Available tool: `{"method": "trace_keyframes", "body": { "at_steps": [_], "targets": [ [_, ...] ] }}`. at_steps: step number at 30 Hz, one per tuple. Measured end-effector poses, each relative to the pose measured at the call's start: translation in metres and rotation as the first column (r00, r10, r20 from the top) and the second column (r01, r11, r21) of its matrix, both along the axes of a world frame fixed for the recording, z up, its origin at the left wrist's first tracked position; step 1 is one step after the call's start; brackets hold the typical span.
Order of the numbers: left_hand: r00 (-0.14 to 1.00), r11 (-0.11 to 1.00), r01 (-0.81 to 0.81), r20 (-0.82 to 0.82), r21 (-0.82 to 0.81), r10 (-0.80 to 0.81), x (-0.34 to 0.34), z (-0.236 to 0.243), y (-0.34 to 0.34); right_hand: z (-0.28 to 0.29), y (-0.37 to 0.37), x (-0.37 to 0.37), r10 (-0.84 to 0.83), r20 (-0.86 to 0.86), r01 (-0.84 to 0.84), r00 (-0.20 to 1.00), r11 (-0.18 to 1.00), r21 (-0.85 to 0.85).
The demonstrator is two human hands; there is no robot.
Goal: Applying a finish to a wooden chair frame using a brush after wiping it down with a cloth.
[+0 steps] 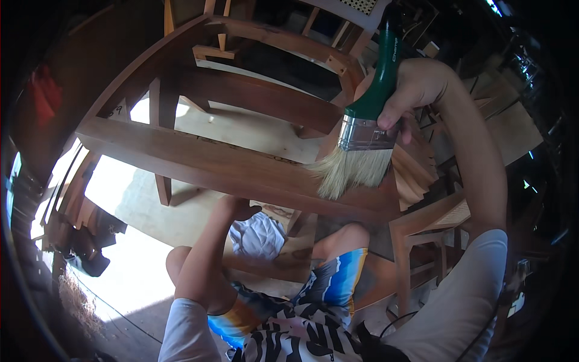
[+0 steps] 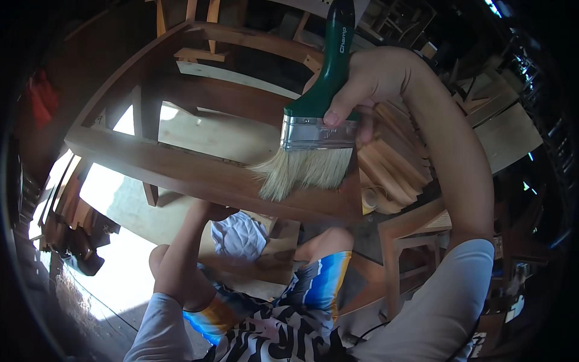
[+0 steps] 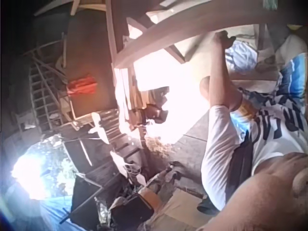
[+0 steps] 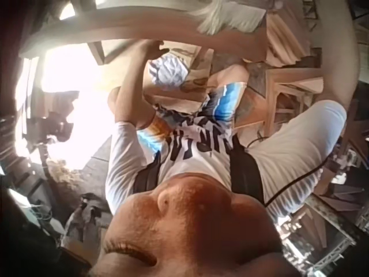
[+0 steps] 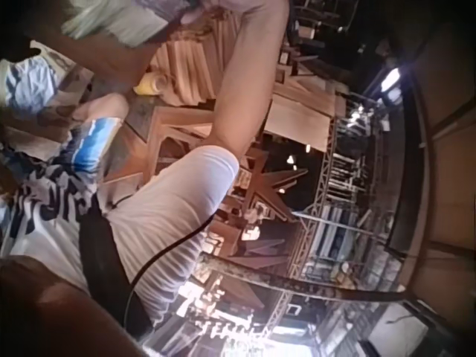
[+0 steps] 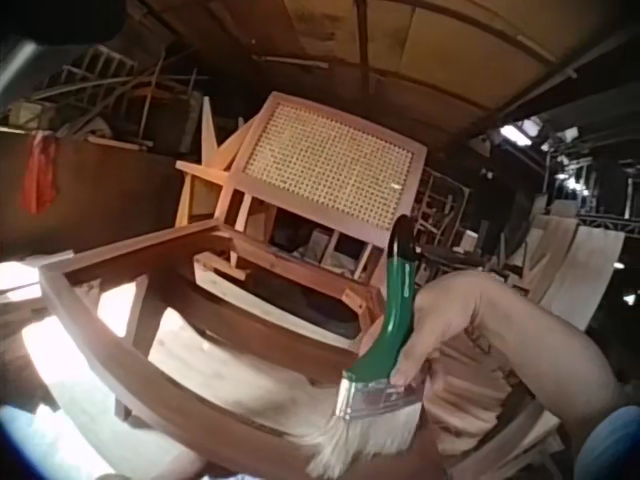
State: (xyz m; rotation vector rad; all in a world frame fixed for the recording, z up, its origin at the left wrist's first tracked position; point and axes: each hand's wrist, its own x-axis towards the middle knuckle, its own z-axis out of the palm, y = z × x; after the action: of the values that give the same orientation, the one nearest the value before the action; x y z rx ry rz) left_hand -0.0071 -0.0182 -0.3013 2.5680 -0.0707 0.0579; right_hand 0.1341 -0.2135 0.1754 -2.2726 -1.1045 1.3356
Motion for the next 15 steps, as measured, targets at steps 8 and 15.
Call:
{"method": "trace_keyframes", "body": {
  "at_steps": [8, 15],
  "targets": [
    [0.991, 0.999, -0.020, -0.133, 0.027, 0.023, 0.001, 0.022, -0.009, 0.032, 0.009, -0.017, 0.304, 0.658, -0.401, 0.690, 0.916, -0.002],
    [0.995, 0.999, -0.033, -0.100, -0.003, 0.032, -0.002, 0.022, -0.010, 0.032, 0.001, -0.036, 0.343, 0.539, -0.521, 0.770, 0.824, 0.220]
  ]
}}
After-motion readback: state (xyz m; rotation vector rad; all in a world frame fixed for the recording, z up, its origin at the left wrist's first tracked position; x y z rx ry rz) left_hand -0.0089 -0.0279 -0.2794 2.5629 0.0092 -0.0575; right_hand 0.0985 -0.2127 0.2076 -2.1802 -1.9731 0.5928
